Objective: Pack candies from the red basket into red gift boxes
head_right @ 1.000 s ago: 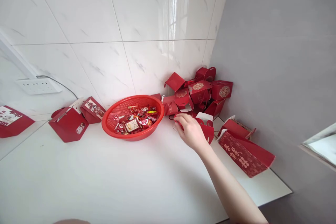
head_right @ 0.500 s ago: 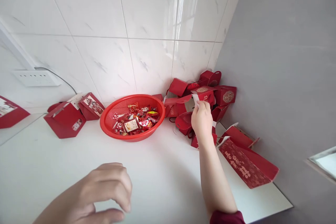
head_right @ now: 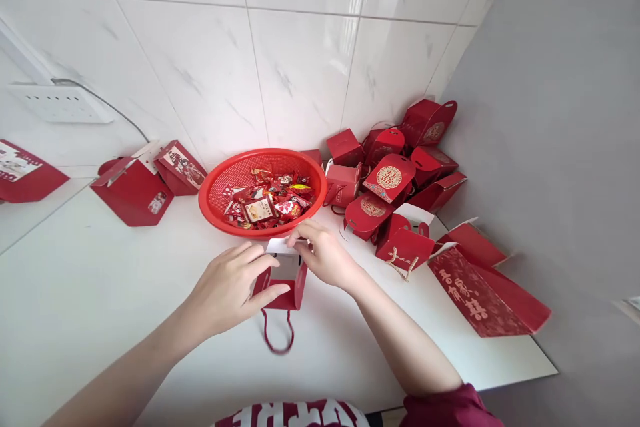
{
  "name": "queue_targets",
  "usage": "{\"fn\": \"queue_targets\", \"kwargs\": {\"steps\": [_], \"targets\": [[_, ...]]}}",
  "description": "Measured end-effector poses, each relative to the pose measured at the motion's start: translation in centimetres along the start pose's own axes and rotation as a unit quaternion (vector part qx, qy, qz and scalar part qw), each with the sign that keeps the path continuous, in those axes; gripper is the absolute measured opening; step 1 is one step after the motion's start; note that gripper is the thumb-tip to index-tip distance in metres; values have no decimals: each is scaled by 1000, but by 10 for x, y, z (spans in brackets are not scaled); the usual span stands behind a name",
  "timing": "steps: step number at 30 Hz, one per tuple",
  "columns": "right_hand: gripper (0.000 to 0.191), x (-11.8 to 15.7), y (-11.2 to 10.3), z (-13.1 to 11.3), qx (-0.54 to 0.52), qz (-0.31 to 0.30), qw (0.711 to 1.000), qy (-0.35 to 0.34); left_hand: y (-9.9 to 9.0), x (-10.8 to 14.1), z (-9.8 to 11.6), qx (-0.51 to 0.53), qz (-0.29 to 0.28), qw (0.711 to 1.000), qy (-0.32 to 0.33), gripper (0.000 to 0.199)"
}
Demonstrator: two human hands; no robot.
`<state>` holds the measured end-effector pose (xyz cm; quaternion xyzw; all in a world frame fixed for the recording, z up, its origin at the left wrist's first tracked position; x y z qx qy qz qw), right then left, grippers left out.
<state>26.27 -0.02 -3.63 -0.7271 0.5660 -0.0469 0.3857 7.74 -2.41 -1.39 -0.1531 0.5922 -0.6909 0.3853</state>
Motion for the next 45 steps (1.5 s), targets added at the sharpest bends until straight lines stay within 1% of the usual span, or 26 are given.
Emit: {"fn": "queue_targets", "kwargs": {"steps": [2, 3, 4, 5, 7, 8, 11, 13, 15, 18, 20, 21, 23, 24, 26, 28, 30, 33, 35, 36, 37, 38, 39, 42, 45], "targets": [[16, 0, 12, 4, 5, -29, 1000, 12, 15, 3, -8, -19, -12, 998, -63, 23], [13, 2, 16, 5, 15, -44, 999, 25, 19, 6, -13, -8, -18, 995, -94, 17], [13, 5, 20, 4, 29, -56, 997, 41, 22, 11, -17, 13, -18, 992, -123, 12], [21, 8, 22, 2, 46, -63, 995, 55, 24, 16, -22, 42, -16, 988, -149, 11], [39, 18, 26, -5, 82, -68, 992, 73, 24, 27, -32, 105, -5, 975, -197, 15], [44, 23, 27, -9, 94, -70, 990, 77, 25, 34, -37, 133, -1, 966, -220, 18], [47, 38, 30, -13, 94, -69, 988, 97, 28, 51, -47, 170, 7, 948, -269, 27], [43, 45, 31, -7, 48, -52, 990, 125, 32, 58, -47, 143, 6, 949, -282, 32], [36, 50, 33, 5, -29, -23, 987, 158, 36, 59, -42, 95, 1, 957, -276, 34], [21, 55, 41, 25, -152, 39, 968, 197, 41, 55, -32, 29, 4, 965, -261, 30], [16, 58, 48, 38, -195, 61, 954, 218, 45, 51, -30, 5, 14, 963, -270, 25], [16, 59, 52, 42, -191, 61, 953, 226, 47, 50, -30, 5, 20, 961, -277, 23], [22, 61, 58, 48, -135, 48, 965, 221, 54, 48, -32, 36, 27, 957, -286, 25], [25, 62, 60, 49, -100, 39, 973, 206, 57, 47, -34, 60, 32, 957, -282, 28], [30, 63, 66, 47, -58, 13, 985, 164, 65, 47, -37, 103, 50, 961, -252, 31], [32, 63, 72, 43, -64, -14, 989, 135, 72, 47, -39, 132, 84, 965, -211, 28], [31, 63, 76, 40, -78, -22, 989, 126, 77, 48, -41, 161, 125, 963, -177, 23], [28, 62, 75, 36, -89, 6, 988, 126, 83, 49, -45, 232, 183, 945, -137, 17], [23, 62, 72, 33, -102, 42, 987, 117, 85, 50, -48, 299, 210, 923, -121, 16], [18, 62, 69, 31, -110, 56, 987, 107, 86, 50, -48, 334, 214, 911, -116, 13], [12, 63, 68, 29, -119, 62, 986, 95, 87, 50, -49, 366, 212, 899, -112, 10], [6, 63, 66, 28, -128, 57, 986, 85, 89, 50, -49, 391, 203, 891, -106, 12], [4, 63, 66, 27, -138, 42, 986, 79, 90, 50, -48, 408, 187, 888, -96, 17], [11, 64, 66, 28, -176, -8, 980, 95, 97, 51, -47, 425, 138, 891, -78, 25], [13, 64, 66, 32, -223, -28, 967, 121, 105, 53, -48, 444, 113, 884, -90, 29]]}}
Point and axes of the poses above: each hand's wrist, its own x-axis away from the middle knuckle, its own y-axis out of the palm, z = x × y, the point moved 3 cm from there along -x, towards the middle knuckle, and after that the axes turned 2 degrees about x, right-handed, at the moved point
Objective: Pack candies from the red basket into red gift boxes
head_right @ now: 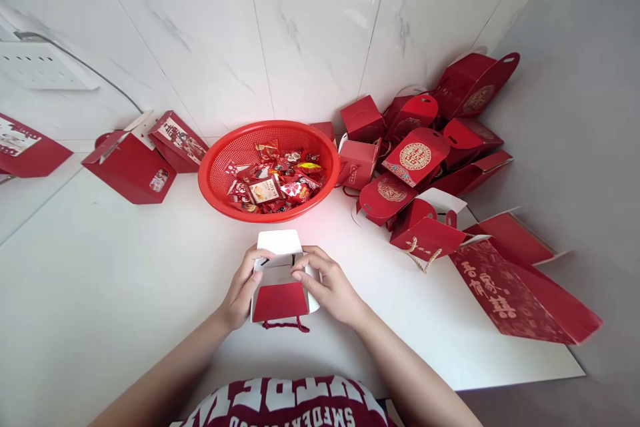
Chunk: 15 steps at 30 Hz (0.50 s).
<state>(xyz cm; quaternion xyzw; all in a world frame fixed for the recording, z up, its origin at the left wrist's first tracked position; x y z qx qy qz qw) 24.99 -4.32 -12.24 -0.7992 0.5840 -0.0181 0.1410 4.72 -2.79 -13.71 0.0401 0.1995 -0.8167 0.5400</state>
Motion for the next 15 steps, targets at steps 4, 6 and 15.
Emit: {"fn": "queue_targets", "kwargs": {"steps": [4, 6, 15], "targets": [[34, 0, -3, 0, -15, -41, 999, 3, 0, 2, -9, 3, 8, 1000, -17, 31], [59, 1, -5, -1, 19, -71, 997, 5, 0, 2, -11, -5, 16, 1000, -25, 31], [79, 7, -17, -11, 196, -102, 973, -68, -2, 2, -7, -53, 35, 998, -13, 42]]}}
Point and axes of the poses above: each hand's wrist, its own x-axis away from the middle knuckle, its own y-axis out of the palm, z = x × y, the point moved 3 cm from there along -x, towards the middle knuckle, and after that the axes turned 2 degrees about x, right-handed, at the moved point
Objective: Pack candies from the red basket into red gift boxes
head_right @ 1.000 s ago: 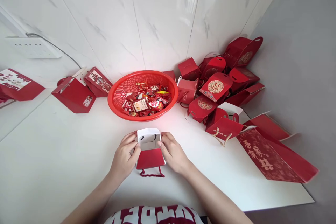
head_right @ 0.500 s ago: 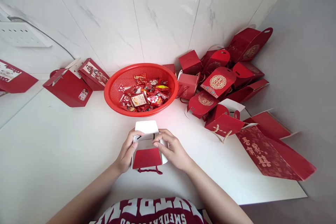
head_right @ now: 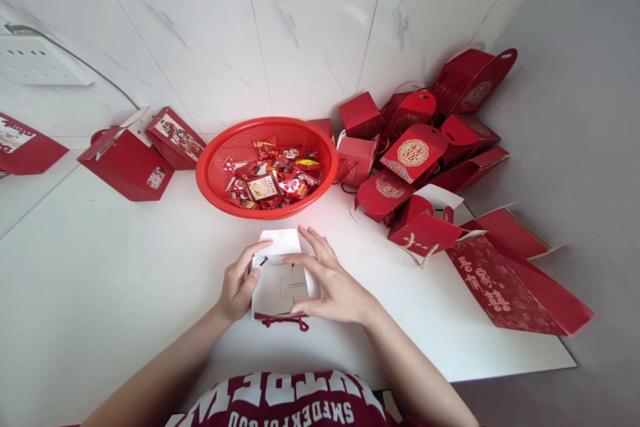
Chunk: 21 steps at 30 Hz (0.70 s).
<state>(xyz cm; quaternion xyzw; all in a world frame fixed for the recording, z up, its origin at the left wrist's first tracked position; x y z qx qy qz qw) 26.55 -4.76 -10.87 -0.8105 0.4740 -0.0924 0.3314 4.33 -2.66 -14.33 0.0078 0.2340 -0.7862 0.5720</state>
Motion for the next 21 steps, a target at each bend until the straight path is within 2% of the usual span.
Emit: {"fn": "queue_targets", "kwargs": {"steps": [3, 6, 8, 11, 13, 16, 18, 21], "targets": [[74, 4, -6, -16, 69, 85, 989, -98, -4, 1, 3, -42, 23, 999, 12, 43], [48, 6, 0, -29, 107, 62, 976, -177, -8, 0, 6, -76, 38, 996, 0, 43], [45, 6, 7, -31, 94, 53, 980, -170, -11, -2, 8, -79, 30, 996, -22, 42], [59, 5, 13, -27, 54, 80, 989, -111, -15, -8, 10, -70, 5, 996, -61, 37], [55, 5, 16, -25, 35, 91, 990, -98, -17, -13, 14, -75, 4, 995, -66, 32], [30, 6, 19, -28, 9, 89, 984, -153, -20, -18, 22, -110, 36, 992, -59, 24], [28, 8, 21, -32, 2, 78, 976, -205, -21, -18, 25, -117, 45, 990, -63, 21], [31, 8, 23, -37, 38, 44, 966, -253, -21, -17, 25, -70, 26, 990, -117, 24]]}}
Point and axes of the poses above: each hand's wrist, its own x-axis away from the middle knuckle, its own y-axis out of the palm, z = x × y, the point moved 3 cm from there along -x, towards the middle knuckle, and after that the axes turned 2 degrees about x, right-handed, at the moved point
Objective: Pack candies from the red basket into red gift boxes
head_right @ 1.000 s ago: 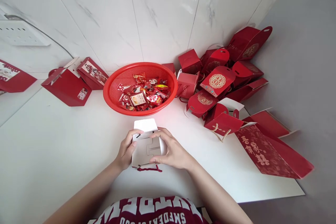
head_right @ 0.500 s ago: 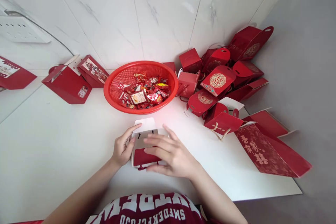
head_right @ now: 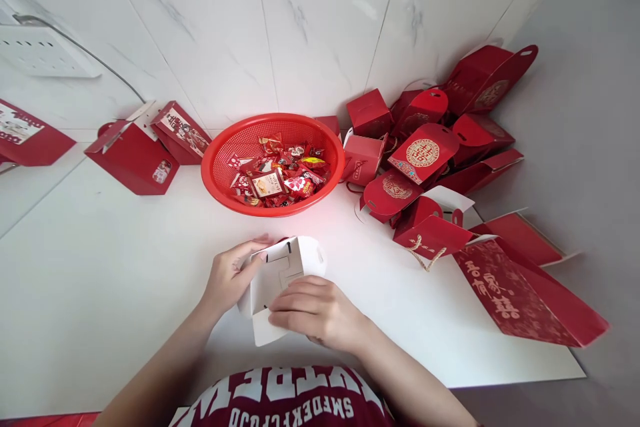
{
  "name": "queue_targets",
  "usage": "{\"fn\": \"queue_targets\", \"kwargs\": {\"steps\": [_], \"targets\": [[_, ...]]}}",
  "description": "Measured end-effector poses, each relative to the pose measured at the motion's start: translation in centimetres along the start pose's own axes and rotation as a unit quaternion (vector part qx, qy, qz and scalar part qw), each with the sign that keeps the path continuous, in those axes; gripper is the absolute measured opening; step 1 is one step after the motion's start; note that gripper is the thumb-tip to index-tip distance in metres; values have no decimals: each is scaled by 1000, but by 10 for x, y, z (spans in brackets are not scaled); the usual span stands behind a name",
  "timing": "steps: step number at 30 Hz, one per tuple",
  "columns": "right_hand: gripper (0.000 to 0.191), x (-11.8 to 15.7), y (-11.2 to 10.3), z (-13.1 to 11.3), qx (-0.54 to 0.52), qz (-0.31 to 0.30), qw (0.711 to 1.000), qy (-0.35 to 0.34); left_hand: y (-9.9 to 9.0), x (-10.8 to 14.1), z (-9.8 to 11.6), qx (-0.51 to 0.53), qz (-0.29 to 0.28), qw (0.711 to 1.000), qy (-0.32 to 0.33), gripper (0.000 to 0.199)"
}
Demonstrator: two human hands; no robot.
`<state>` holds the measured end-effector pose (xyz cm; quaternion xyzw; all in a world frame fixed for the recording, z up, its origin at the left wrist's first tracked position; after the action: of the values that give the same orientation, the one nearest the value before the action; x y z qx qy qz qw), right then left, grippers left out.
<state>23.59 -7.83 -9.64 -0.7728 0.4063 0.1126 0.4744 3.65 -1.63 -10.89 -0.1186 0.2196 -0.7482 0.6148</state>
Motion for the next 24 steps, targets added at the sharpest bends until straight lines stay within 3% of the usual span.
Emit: {"fn": "queue_targets", "kwargs": {"steps": [3, 8, 12, 16, 18, 20, 22, 24], "targets": [[35, -3, -1, 0, 25, -43, 999, 9, -5, 0, -5, 29, 6, 998, -57, 28], [33, -7, -2, 5, 19, -70, 994, 81, -10, -3, -8, 37, 40, 997, -62, 25], [29, -6, 4, 10, 76, -40, 991, 106, -4, -6, -10, 49, 39, 997, -42, 26], [32, -6, 11, 14, 101, 6, 989, 104, 7, -8, -15, 73, 19, 997, 14, 38], [34, -6, 14, 15, 112, 27, 988, 102, 14, -8, -17, 130, -32, 988, 76, 52], [35, -6, 17, 15, 117, 41, 987, 106, 19, -6, -16, 182, -96, 968, 144, 86], [33, -5, 19, 14, 104, 52, 987, 110, 20, -4, -16, 179, -129, 957, 188, 119], [28, -4, 19, 13, 71, 65, 988, 117, 19, -2, -16, 139, -134, 959, 206, 135]]}}
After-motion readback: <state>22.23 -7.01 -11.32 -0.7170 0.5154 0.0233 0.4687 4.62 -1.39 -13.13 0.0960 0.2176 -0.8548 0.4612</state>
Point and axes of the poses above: each hand's wrist, its own x-axis away from the middle knuckle, its own y-axis out of the palm, z = x × y, the point moved 3 cm from there along -x, towards the middle knuckle, and after that the axes turned 2 degrees about x, right-handed, at the moved point
